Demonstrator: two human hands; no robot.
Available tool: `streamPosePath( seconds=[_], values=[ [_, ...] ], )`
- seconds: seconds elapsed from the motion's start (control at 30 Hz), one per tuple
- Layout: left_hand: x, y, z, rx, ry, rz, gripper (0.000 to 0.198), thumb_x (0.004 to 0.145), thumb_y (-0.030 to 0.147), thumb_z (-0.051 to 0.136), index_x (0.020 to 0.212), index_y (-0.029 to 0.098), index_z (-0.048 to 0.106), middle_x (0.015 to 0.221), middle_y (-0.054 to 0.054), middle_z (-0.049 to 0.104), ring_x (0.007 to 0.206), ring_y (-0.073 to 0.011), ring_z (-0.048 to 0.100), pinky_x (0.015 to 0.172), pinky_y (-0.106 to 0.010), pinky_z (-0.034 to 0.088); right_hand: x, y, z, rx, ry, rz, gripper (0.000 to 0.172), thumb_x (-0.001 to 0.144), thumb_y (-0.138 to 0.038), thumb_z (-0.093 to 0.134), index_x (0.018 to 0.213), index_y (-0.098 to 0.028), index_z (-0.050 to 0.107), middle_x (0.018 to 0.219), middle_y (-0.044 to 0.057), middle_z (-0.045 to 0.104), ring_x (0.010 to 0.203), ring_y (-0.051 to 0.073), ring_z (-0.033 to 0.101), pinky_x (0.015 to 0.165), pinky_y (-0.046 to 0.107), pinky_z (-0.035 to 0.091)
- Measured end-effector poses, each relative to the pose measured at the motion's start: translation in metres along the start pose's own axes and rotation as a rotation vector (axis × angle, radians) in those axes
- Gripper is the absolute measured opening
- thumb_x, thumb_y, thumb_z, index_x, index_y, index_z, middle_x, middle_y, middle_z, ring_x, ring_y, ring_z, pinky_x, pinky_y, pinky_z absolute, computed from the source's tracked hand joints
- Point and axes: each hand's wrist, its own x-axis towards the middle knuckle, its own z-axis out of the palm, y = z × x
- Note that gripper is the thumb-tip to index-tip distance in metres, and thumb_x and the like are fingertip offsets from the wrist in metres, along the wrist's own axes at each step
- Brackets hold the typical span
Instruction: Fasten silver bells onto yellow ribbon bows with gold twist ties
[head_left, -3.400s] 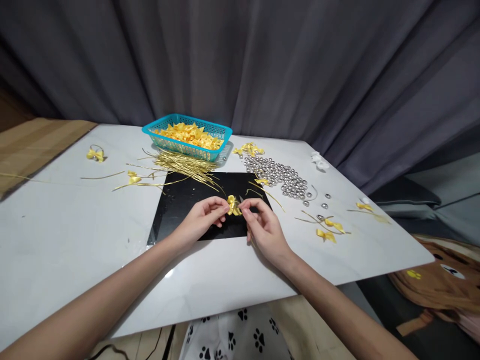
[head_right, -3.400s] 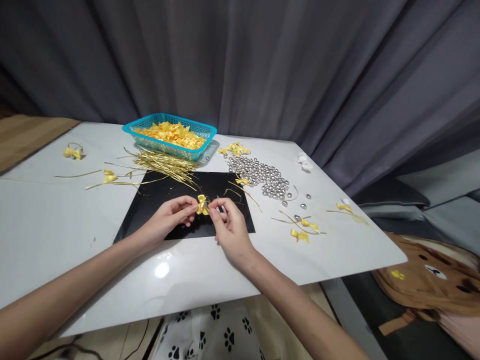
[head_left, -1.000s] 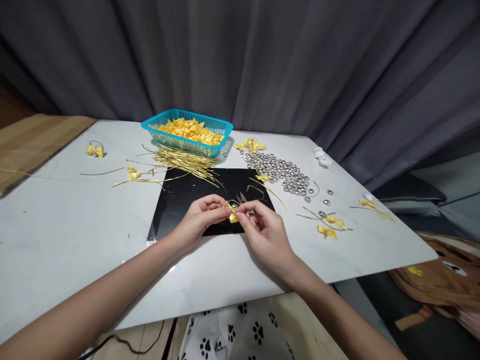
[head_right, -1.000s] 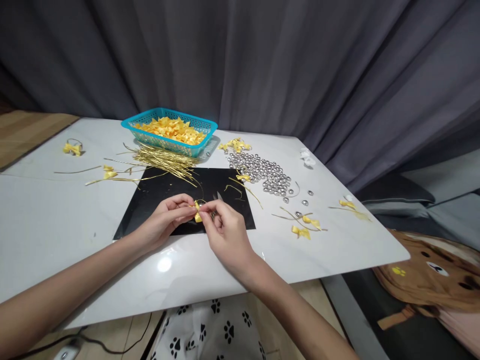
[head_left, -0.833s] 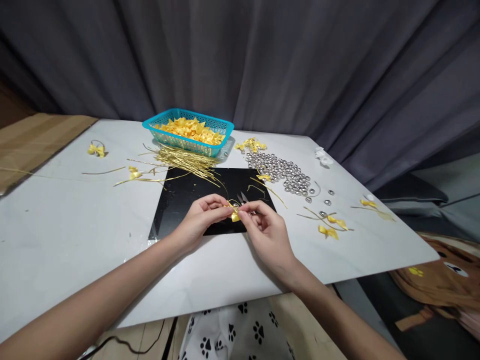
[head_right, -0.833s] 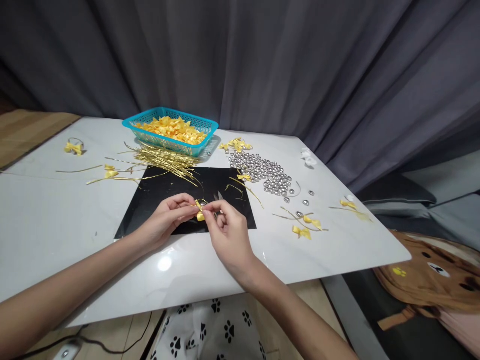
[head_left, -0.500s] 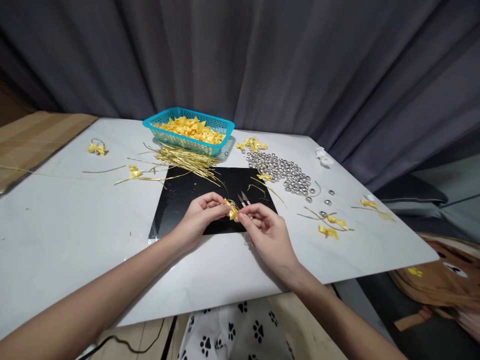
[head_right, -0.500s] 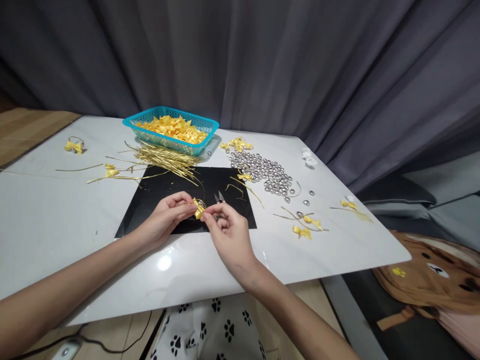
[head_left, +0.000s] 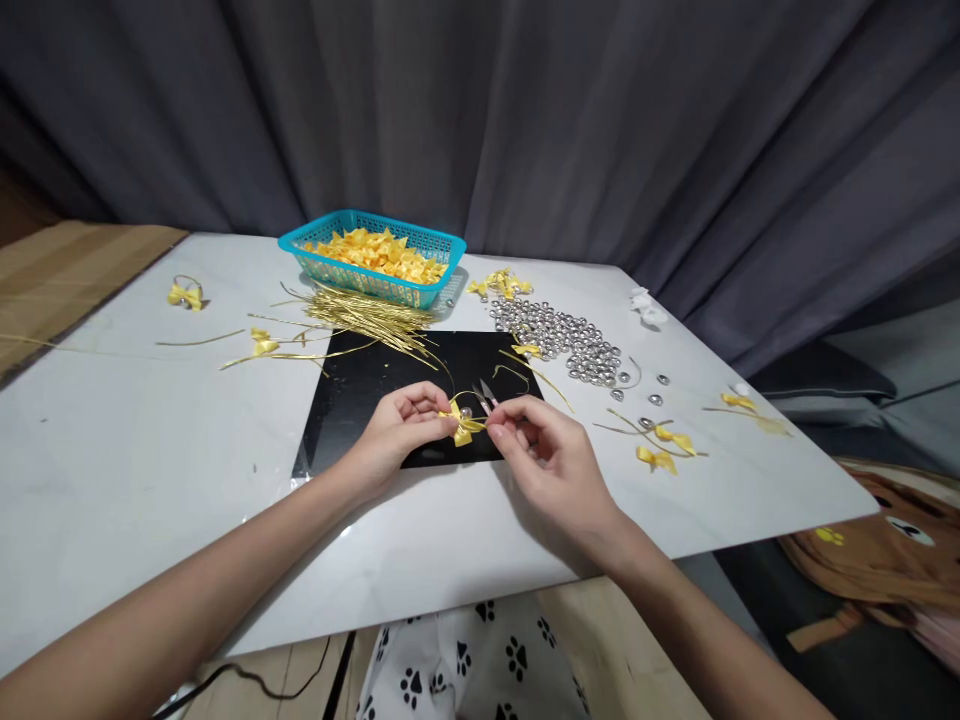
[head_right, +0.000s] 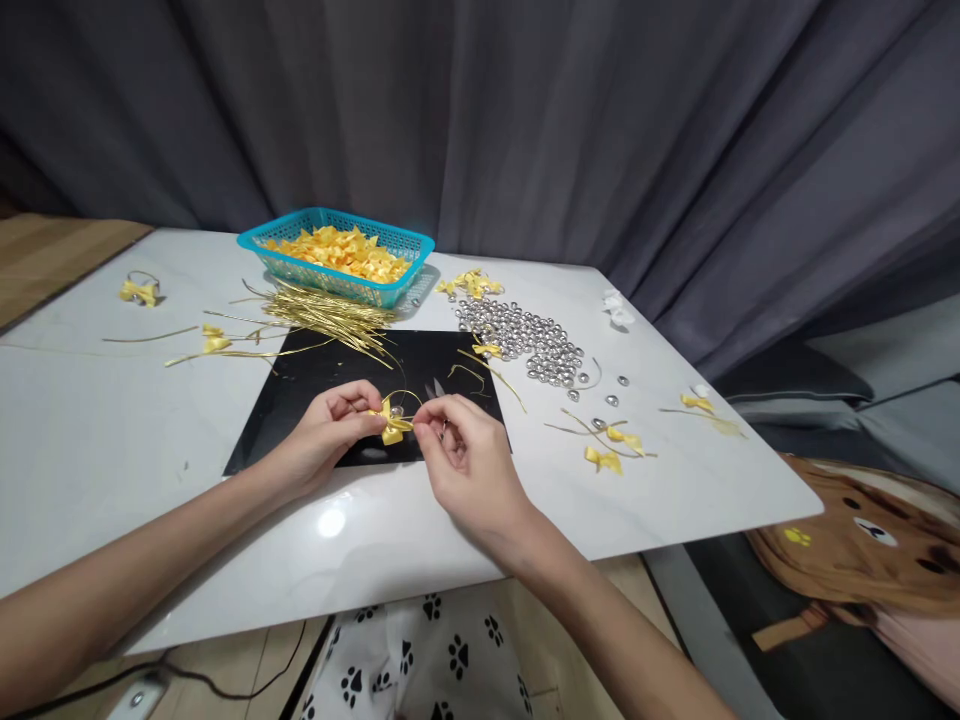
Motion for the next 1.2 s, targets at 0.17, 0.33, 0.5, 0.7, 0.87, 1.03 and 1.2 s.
streamPosePath(
  seconds=[0.17,0.33,0.5,0.7,0.87,1.03,1.2],
  values=[
    [-0.0010,-0.0013,-0.0010,-0.002,-0.024,0.009,0.020,0.061,0.016,0.074,0.066,0.016,0.055,0.059,0.004,0.057,0.055,-0.0077,0.054,0.058,-0.018,0.042,0.0019,-0.0038,-0.0048,-0.116,-0.036,-0.154,0.010,0.085,-0.017,0.048,0.079,-0.018,0.056,0.069,0.000,0.050,0.053,0.008,0.041,0.046,0.022,0.031],
    [-0.0010,-0.0014,-0.0016,-0.003,-0.043,0.014,0.020,0.062,0.016,0.073,0.067,0.016,0.054,0.059,0.005,0.056,0.056,-0.0072,0.053,0.058,-0.018,0.041,0.0026,-0.0019,-0.0014,-0.119,-0.054,-0.141,0.011,0.086,-0.016,0.047,0.079,-0.017,0.056,0.069,0.000,0.048,0.054,0.008,0.040,0.047,0.022,0.031],
    [-0.0009,0.0007,0.0003,0.003,-0.046,0.011,0.021,0.060,0.016,0.074,0.065,0.016,0.053,0.056,0.005,0.054,0.053,-0.0072,0.051,0.056,-0.018,0.040,0.0019,0.0005,-0.0001,-0.088,-0.075,-0.110,0.011,0.086,-0.017,0.047,0.079,-0.017,0.055,0.070,0.000,0.046,0.055,0.008,0.041,0.047,0.022,0.031],
    [-0.0012,0.0005,0.0001,-0.010,-0.056,0.018,0.021,0.060,0.016,0.074,0.065,0.016,0.053,0.056,0.005,0.054,0.053,-0.0068,0.051,0.055,-0.017,0.040,0.0004,0.0018,0.0011,-0.074,-0.090,-0.119,0.010,0.086,-0.016,0.047,0.080,-0.016,0.055,0.071,0.000,0.047,0.057,0.008,0.041,0.047,0.021,0.031],
    [-0.0016,-0.0014,-0.0013,-0.028,-0.084,0.024,0.021,0.061,0.015,0.074,0.066,0.016,0.053,0.057,0.006,0.055,0.054,-0.0056,0.051,0.055,-0.015,0.040,-0.0001,0.0021,0.0017,-0.082,-0.061,-0.145,0.010,0.086,-0.013,0.046,0.080,-0.015,0.054,0.071,0.000,0.048,0.057,0.008,0.040,0.047,0.020,0.031],
    [-0.0012,-0.0028,-0.0016,-0.037,-0.086,0.036,0.021,0.062,0.014,0.073,0.067,0.016,0.052,0.060,0.006,0.054,0.055,-0.0054,0.051,0.055,-0.015,0.040,-0.0011,0.0026,0.0012,-0.089,-0.052,-0.160,0.009,0.085,-0.012,0.046,0.081,-0.015,0.054,0.073,0.000,0.049,0.057,0.008,0.041,0.048,0.021,0.031],
    [-0.0012,-0.0008,-0.0014,-0.032,-0.101,0.041,0.020,0.063,0.013,0.072,0.066,0.016,0.052,0.057,0.006,0.052,0.054,-0.0051,0.049,0.055,-0.015,0.040,-0.0014,0.0032,0.0036,-0.076,-0.064,-0.154,0.009,0.086,-0.014,0.046,0.081,-0.015,0.054,0.074,0.001,0.049,0.060,0.008,0.041,0.051,0.021,0.032]
  ],
)
